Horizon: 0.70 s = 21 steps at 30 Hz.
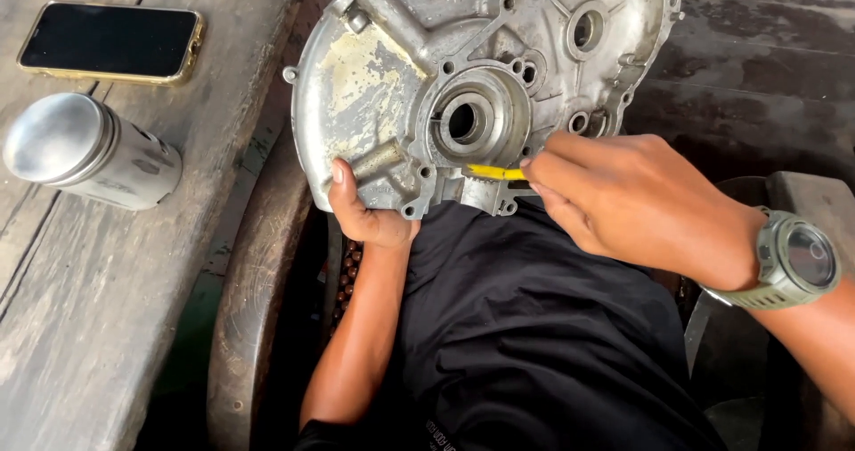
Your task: Cleaning a motorcycle engine casing using a small brush to remove dirt and grime from internal surfaces and crevices.
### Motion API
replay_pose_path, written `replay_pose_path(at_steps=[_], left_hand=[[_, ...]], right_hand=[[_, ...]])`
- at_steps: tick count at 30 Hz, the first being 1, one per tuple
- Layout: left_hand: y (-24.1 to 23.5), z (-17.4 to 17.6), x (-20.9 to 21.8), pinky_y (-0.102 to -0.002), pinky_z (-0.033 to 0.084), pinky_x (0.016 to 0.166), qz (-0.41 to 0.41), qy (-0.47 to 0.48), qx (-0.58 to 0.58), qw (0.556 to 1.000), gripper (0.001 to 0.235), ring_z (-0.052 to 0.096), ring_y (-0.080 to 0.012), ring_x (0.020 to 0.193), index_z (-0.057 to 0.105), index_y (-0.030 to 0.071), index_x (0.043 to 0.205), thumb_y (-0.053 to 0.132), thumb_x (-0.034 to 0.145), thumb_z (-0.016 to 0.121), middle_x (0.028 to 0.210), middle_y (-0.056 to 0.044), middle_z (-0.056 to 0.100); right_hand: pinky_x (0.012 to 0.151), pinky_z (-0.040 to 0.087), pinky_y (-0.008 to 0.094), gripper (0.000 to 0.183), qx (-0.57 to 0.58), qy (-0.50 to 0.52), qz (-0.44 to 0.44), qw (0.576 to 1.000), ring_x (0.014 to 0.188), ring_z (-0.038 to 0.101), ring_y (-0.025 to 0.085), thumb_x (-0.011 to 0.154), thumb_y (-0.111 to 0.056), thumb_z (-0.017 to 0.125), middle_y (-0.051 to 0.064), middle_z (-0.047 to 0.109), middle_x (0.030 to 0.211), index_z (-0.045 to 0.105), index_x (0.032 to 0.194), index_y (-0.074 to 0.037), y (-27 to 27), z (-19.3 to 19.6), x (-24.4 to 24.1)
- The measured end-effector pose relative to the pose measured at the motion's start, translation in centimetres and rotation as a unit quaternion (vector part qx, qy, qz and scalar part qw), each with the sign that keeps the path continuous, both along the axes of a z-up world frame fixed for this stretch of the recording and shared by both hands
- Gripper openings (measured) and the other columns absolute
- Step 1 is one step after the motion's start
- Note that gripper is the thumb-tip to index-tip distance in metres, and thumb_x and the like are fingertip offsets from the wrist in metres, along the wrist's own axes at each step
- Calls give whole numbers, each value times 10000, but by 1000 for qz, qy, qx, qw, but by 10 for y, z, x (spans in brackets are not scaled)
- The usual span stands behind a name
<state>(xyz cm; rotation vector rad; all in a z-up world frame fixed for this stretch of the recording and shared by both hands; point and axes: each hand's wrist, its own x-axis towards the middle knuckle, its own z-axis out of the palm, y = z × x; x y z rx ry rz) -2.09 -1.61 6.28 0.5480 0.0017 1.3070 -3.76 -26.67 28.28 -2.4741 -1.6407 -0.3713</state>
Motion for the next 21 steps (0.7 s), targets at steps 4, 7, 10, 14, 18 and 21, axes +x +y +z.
replay_pose_path(at_steps=[4, 7, 10, 14, 18, 21], left_hand=[[-13, 53, -18, -324, 519, 923, -87, 8, -60, 994, 142, 595, -107, 956, 726, 75, 942, 198, 964, 658, 954, -5, 623], [-26, 94, -30, -428, 494, 1058, -148, -10, -76, 986, 382, 608, -251, 1160, 712, -39, 1172, 257, 931, 707, 1183, -122, 664], [-29, 108, -36, -443, 493, 1070, -159, 3, -36, 987, 438, 596, -276, 1199, 671, -45, 1233, 298, 961, 684, 1228, -139, 649], [-28, 108, -34, -413, 507, 1045, -139, 5, -12, 990, 319, 596, -235, 1159, 692, -18, 1142, 261, 995, 644, 1165, -114, 645], [-31, 113, -35, -412, 500, 1047, -141, 9, -33, 989, 345, 605, -245, 1152, 684, -25, 1154, 271, 982, 646, 1162, -122, 653], [-29, 112, -35, -406, 503, 1041, -133, 14, -43, 990, 337, 611, -235, 1138, 687, -25, 1158, 259, 982, 643, 1152, -113, 661]], right_hand=[[365, 348, 376, 109, 2, 13, -15, 1000, 437, 402, 238, 1003, -68, 575, 31, 502, 745, 519, 911, -85, -1, 6, -4], [319, 369, 402, 58, 8, 116, -87, 989, 407, 496, 216, 948, -131, 585, -10, 588, 708, 532, 930, -145, 3, 15, -14], [406, 386, 417, 135, 61, 174, -84, 979, 400, 552, 234, 957, -170, 620, 8, 612, 608, 592, 1080, -120, 12, 13, -25], [392, 308, 410, 96, 70, 101, -88, 989, 392, 477, 251, 998, -122, 571, 4, 555, 589, 511, 924, -113, 10, -2, -25], [354, 280, 330, 199, 67, 68, -79, 992, 417, 413, 166, 916, 20, 541, -23, 480, 608, 480, 799, -129, 4, 3, -18], [363, 289, 338, 173, 69, 33, -86, 993, 433, 422, 182, 940, 10, 568, -16, 498, 632, 512, 830, -112, 2, 7, -16]])
